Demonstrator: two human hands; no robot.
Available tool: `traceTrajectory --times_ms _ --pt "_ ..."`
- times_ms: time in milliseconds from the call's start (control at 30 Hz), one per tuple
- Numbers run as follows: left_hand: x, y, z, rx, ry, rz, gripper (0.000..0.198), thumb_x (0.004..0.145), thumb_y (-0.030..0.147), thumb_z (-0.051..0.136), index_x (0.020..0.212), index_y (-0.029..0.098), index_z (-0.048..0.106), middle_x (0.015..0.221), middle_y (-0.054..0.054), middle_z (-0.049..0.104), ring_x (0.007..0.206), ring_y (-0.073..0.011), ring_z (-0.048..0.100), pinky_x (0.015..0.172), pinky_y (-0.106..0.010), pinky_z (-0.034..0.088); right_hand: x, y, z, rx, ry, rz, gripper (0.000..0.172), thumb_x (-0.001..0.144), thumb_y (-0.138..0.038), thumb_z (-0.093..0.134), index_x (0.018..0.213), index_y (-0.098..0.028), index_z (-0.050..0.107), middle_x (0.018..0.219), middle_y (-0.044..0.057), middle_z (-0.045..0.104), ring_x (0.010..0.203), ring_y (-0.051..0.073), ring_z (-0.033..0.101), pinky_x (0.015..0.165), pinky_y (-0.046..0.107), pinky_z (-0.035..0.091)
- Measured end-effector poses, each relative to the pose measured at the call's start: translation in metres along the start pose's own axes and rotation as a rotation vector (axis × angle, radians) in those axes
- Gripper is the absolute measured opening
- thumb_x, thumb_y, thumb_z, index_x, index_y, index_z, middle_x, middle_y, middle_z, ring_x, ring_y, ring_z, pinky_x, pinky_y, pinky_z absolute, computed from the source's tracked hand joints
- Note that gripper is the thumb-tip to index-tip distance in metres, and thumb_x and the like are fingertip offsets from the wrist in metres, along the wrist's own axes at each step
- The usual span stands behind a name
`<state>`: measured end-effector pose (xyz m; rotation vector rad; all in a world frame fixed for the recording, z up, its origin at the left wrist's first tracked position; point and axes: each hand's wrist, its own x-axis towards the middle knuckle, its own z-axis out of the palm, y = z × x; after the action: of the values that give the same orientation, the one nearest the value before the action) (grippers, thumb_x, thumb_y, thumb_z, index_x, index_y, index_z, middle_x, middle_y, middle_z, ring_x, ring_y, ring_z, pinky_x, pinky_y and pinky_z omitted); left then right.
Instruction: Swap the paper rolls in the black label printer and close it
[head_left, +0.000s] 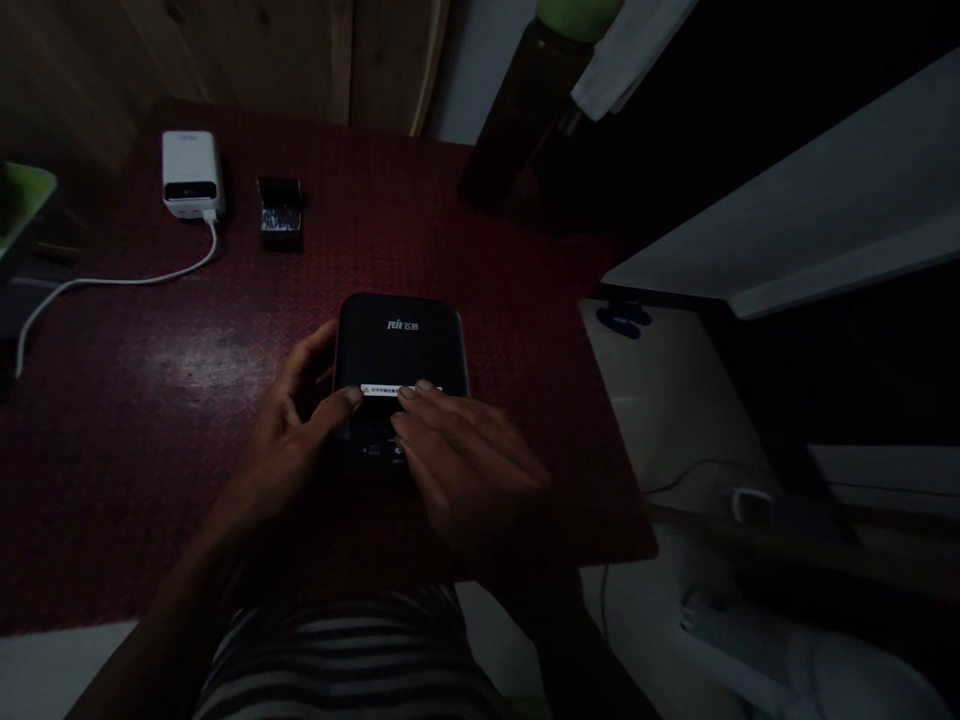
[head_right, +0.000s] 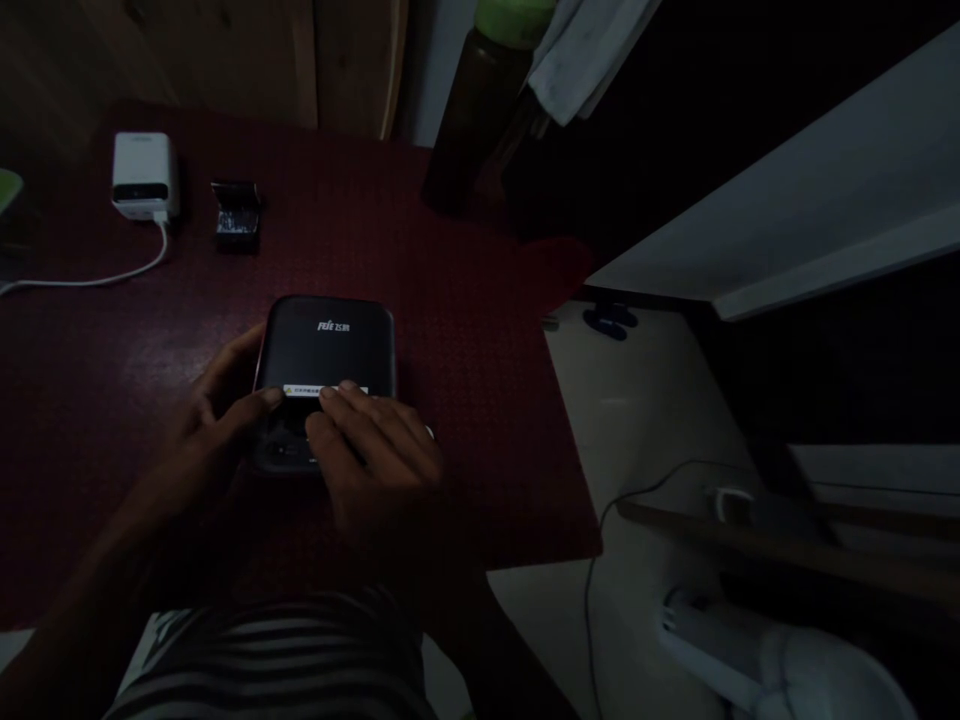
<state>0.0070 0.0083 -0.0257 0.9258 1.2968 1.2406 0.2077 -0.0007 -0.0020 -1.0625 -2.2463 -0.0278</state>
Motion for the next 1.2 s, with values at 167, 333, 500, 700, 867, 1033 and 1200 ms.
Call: traceTrajectory --times_ms 167,333,500,700,867,1033,1200 --pt "-0.001 -0.003 -0.001 -0.012 0.007 -0.007 0.068 0.099 0.042 0.09 0.163 0.034 0.069 0.175 -0.006 0.066 0.165 -0.0392 0.059 0.134 -0.056 0.054 0.0 0.002 -0.001 0.074 -0.018 0.005 0.022 0.113 -0.008 0.068 0.123 -0.016 0.086 0.132 0.011 0.092 0.13 0.024 0.087 0.115 0.037 0.07" --pt "-0.013 -0.004 -0.009 -0.046 -0.01 -0.049 0.067 0.101 0.051 0.089 0.164 0.038 0.07 0.18 -0.002 0.061 0.171 -0.0411 0.052 0.139 -0.059 0.05 -0.013 0.007 -0.002 0.162 0.113 0.142 0.032 0.111 -0.011 0.071 0.14 -0.021 0.08 0.138 0.011 0.09 0.134 0.027 0.085 0.113 0.044 0.072" --pt "-0.021 -0.004 -0.017 -0.084 -0.05 -0.113 0.066 0.099 0.043 0.091 0.162 0.045 0.072 0.175 0.0 0.067 0.165 -0.0421 0.059 0.128 -0.056 0.062 -0.034 0.019 -0.001 0.162 0.261 0.361 0.031 0.108 -0.023 0.076 0.138 -0.028 0.082 0.127 0.007 0.093 0.115 0.028 0.09 0.099 0.046 0.075" --pt "-0.022 -0.003 -0.015 -0.052 -0.027 -0.111 0.064 0.098 0.043 0.091 0.16 0.044 0.074 0.172 -0.002 0.069 0.16 -0.0454 0.065 0.114 -0.056 0.072 -0.044 0.027 0.008 0.21 0.296 0.493 0.025 0.108 -0.027 0.075 0.13 -0.03 0.085 0.122 0.006 0.093 0.11 0.027 0.09 0.091 0.044 0.076" --pt "-0.025 -0.003 -0.014 0.046 0.007 -0.086 0.057 0.104 0.044 0.085 0.16 0.046 0.074 0.172 0.0 0.069 0.159 -0.0418 0.066 0.12 -0.054 0.069 -0.045 0.028 0.012 0.269 0.243 0.547 0.026 0.111 -0.032 0.073 0.135 -0.032 0.085 0.127 0.007 0.092 0.113 0.028 0.089 0.094 0.047 0.075" --pt "-0.025 -0.002 -0.013 0.068 -0.007 -0.058 0.059 0.106 0.045 0.084 0.163 0.044 0.073 0.172 0.0 0.069 0.162 -0.0411 0.063 0.129 -0.055 0.063 -0.046 0.027 0.013 0.286 0.179 0.631 0.024 0.115 -0.038 0.069 0.129 -0.03 0.086 0.125 0.008 0.092 0.112 0.029 0.089 0.095 0.047 0.076" --pt "-0.024 -0.002 -0.011 0.058 0.017 -0.07 0.06 0.105 0.043 0.085 0.164 0.044 0.072 0.174 0.0 0.068 0.165 -0.0433 0.06 0.124 -0.054 0.067 -0.051 0.023 0.019 0.301 0.226 0.634 0.027 0.114 -0.034 0.072 0.139 -0.031 0.081 0.127 0.007 0.092 0.11 0.026 0.091 0.09 0.039 0.076"
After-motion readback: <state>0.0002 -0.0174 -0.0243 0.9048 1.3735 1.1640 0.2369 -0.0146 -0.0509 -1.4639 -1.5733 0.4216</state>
